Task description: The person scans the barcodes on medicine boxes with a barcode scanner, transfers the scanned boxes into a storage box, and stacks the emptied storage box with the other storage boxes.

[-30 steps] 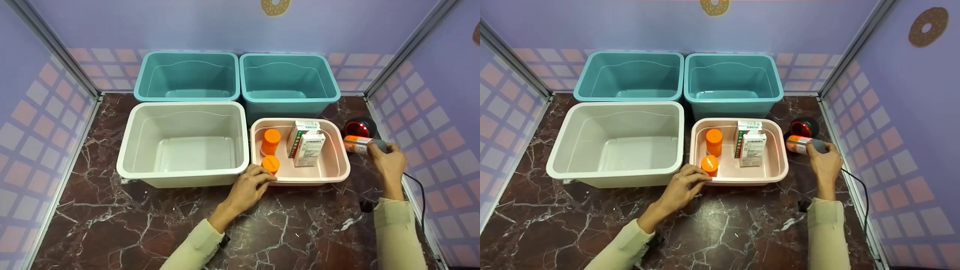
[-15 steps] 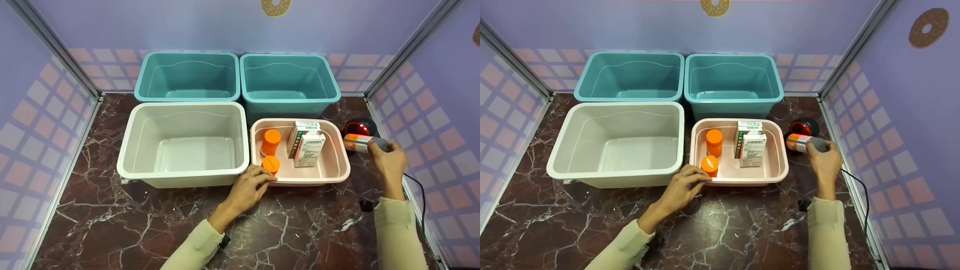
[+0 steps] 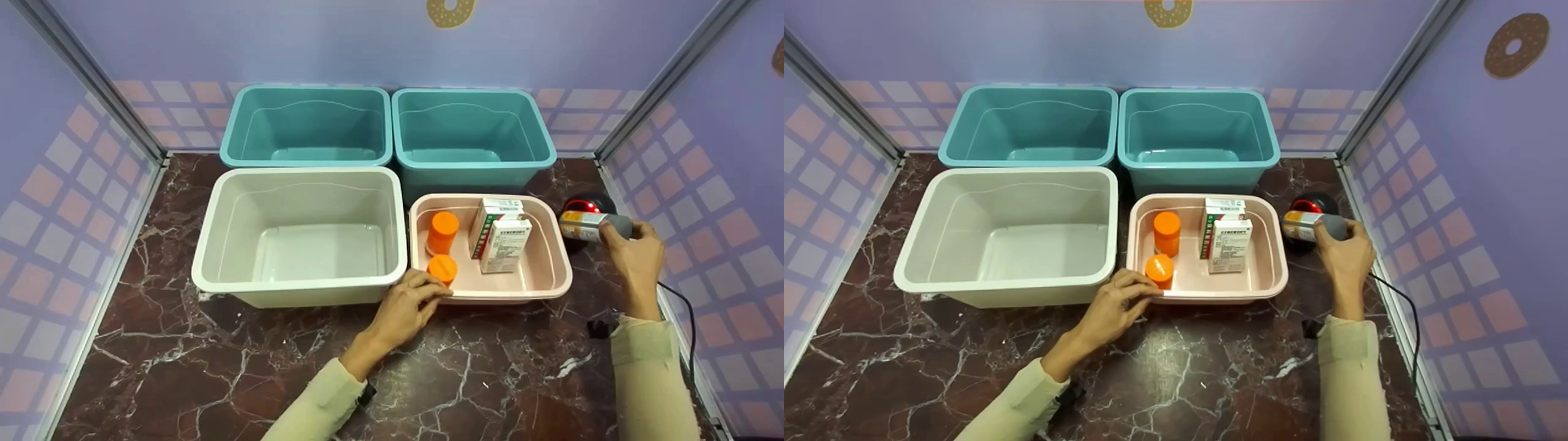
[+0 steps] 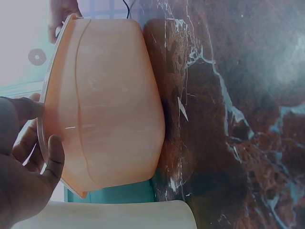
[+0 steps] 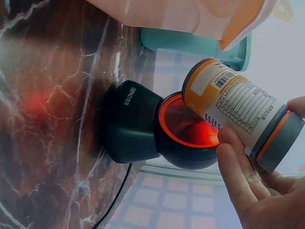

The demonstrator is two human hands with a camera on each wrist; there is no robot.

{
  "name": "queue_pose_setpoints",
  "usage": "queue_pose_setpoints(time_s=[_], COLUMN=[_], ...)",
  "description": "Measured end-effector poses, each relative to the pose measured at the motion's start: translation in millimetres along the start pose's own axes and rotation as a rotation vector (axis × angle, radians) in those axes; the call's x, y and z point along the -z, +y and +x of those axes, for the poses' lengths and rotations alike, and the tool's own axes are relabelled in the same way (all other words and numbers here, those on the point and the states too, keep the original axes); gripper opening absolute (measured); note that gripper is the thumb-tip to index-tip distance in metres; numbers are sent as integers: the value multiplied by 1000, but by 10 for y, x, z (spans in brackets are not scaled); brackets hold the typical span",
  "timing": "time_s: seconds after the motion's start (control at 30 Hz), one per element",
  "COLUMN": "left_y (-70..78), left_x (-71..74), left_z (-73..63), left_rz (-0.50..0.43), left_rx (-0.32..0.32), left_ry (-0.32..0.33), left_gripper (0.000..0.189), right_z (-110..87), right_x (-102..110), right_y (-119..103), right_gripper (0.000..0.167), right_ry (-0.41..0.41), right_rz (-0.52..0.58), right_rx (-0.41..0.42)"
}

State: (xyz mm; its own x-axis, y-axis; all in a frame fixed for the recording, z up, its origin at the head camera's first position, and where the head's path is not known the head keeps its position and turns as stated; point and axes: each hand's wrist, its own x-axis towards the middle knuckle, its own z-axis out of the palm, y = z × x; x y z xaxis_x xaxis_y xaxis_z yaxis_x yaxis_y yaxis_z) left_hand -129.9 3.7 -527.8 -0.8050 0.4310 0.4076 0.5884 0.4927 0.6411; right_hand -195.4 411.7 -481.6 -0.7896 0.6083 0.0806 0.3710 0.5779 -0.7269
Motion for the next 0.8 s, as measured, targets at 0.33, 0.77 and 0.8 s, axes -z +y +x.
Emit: queue_pose_setpoints(time_s=[0.33, 0.77, 0.8], left_y=[-3, -17, -13], left_x=[7, -6, -5], left_z=[23, 0, -3], left_rz=[10, 15, 13], left_rx=[-2, -19, -17], left_ry=[-6, 7, 8], left_gripper=[18, 19, 19], right_z=[47, 63, 66], right_x=[35, 16, 17], right_y=[-148, -344, -357], right_gripper=[62, 55, 54], right_ry=[-2, 27, 23], right_rz=[9, 55, 58], right_rx=[-2, 28, 27])
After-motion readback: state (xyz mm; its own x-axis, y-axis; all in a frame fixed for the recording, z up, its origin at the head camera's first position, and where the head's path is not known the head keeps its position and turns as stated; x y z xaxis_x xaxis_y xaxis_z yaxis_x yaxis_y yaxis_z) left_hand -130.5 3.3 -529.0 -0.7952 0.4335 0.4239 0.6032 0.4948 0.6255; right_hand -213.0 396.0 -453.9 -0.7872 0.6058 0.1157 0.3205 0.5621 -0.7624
